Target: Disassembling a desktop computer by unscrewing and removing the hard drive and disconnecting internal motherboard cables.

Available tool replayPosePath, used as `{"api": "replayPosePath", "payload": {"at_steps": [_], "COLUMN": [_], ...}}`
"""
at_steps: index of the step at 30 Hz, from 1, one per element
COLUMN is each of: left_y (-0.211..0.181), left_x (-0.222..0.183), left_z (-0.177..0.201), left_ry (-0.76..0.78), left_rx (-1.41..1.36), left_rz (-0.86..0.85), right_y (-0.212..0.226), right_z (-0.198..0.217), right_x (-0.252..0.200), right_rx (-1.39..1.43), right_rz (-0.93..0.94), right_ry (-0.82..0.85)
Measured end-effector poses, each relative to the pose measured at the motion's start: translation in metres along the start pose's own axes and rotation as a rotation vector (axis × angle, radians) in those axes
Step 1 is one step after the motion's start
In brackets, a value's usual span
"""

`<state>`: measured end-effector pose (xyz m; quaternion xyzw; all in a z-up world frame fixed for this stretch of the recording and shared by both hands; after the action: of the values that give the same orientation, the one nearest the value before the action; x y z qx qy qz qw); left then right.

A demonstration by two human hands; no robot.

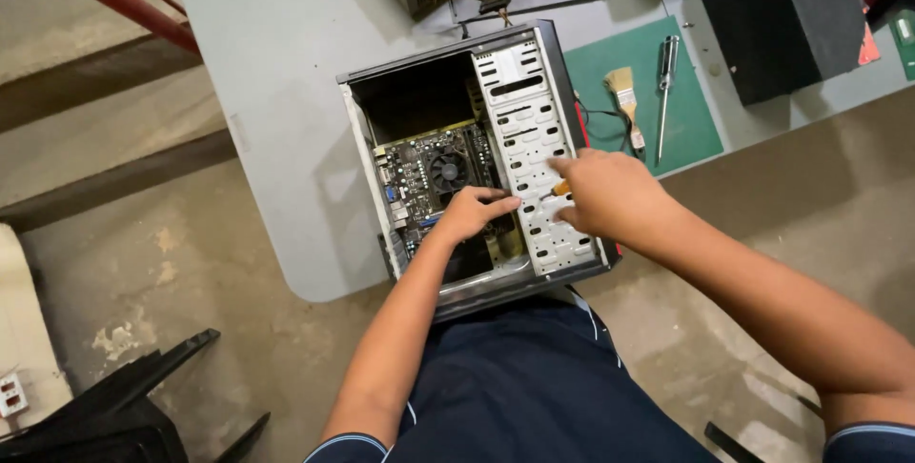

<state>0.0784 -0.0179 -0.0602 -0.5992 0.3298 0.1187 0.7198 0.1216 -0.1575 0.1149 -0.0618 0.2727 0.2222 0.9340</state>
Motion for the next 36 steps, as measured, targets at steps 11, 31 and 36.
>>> {"api": "replayPosePath", "payload": {"at_steps": [11,31,36], "left_y": [-0.003,0.019,0.044], "left_x": [-0.004,0.014,0.038], "left_z": [0.003,0.002,-0.009], "left_ry": [0.015,-0.001,-0.03], "left_rx": [0.018,0.057,0.006], "left_rz": [0.012,0.049,-0.024], "right_y": [-0.001,-0.007,-0.014], "right_z": [-0.005,-0.141,-0.144], "right_x": [0.0,-0.013,0.01], "right_rx": [-0.01,1.002,0.422], "right_rz": [0.036,-0.086,-0.171], "right_ry": [-0.087,-0.168,-0.585]}}
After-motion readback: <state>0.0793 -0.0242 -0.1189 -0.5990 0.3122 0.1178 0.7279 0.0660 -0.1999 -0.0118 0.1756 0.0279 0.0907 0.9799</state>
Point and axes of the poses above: each hand's wrist, its own x-axis towards the middle knuckle, its own z-axis out of the back of the hand, y = z × x, the point moved 10 cm from there along x, towards the middle knuckle, and after that the axes turned 1 degree about -x, right-handed, at the moved point
